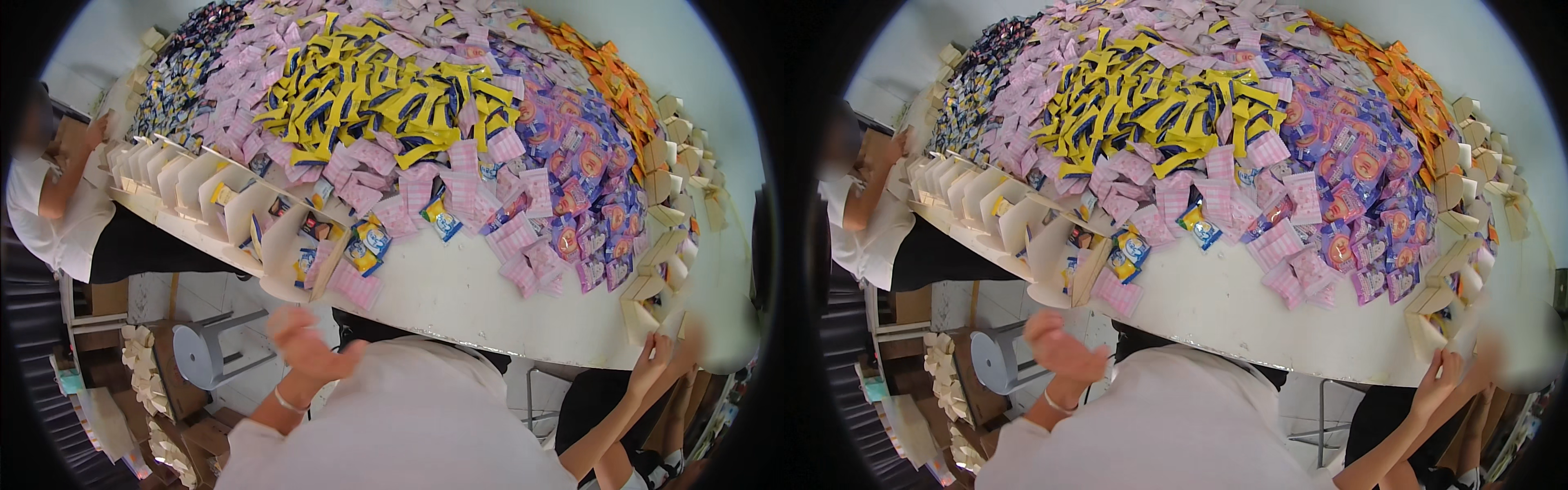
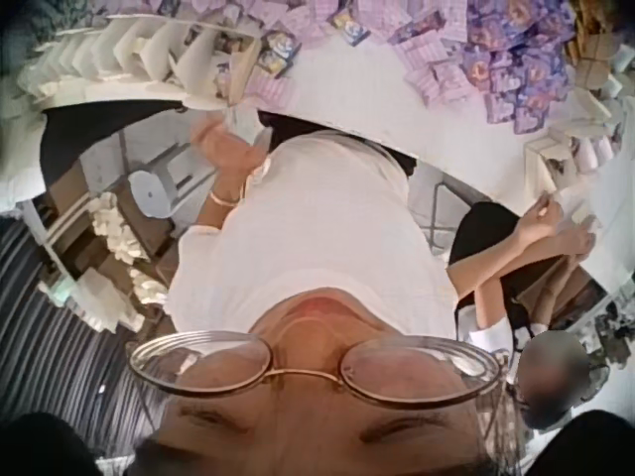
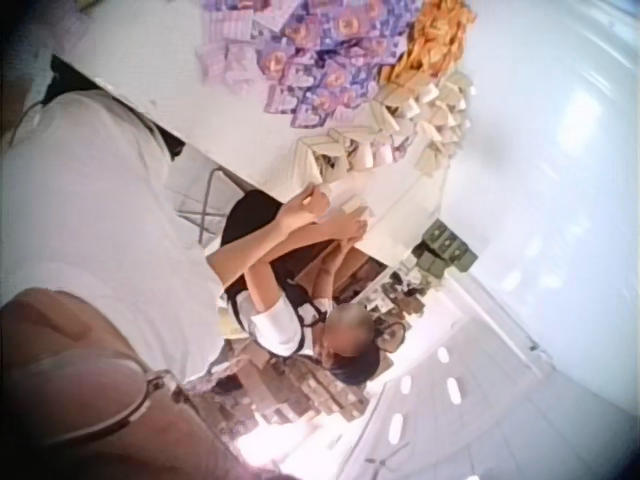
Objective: The person repeatedly picks small snack packets from a large pile on a table and places them into a small white tray. The person continues this sorting action throughout the clip, handling packets of various colors and designs.
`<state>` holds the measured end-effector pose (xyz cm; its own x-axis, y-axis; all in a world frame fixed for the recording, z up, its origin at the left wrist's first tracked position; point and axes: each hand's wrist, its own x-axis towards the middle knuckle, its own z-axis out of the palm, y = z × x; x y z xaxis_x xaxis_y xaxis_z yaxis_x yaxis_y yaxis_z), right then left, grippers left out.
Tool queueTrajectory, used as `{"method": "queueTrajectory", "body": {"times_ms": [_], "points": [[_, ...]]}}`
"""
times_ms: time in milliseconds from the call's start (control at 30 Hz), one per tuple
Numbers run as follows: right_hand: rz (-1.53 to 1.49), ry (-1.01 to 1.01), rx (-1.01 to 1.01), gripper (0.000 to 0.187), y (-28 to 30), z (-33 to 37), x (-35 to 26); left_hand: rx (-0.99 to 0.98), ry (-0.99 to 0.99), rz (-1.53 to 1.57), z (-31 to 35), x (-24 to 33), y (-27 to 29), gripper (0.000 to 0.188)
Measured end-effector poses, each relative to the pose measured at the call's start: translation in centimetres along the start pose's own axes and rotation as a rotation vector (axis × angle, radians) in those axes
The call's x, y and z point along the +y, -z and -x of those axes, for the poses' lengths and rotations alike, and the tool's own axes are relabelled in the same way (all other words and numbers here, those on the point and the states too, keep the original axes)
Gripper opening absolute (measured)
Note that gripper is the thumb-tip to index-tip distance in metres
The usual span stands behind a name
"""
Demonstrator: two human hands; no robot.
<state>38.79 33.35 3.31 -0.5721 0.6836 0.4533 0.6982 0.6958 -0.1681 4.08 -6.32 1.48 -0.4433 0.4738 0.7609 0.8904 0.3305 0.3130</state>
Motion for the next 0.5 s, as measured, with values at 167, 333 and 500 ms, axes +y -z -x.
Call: {"method": "queueTrajectory", "body": {"times_ms": [167,333,500], "points": [[0.252,0.072,0.197,0.021,-0.7,-3.9,-2.8,0.032,0.570,-0.120,3.7,-2.2,1.0,0.089],[-0.503,0.477,-0.127,0.048,-6.1,-3.4,-21.5,0.051,0.845,0.104,2.2,-3.0,-1.5,0.092],[-0.620,1.199,-0.387,0.053,-12.2,-2.8,-36.9,0.113,0.749,0.216,3.3,-4.6,-0.8,0.092]]}}
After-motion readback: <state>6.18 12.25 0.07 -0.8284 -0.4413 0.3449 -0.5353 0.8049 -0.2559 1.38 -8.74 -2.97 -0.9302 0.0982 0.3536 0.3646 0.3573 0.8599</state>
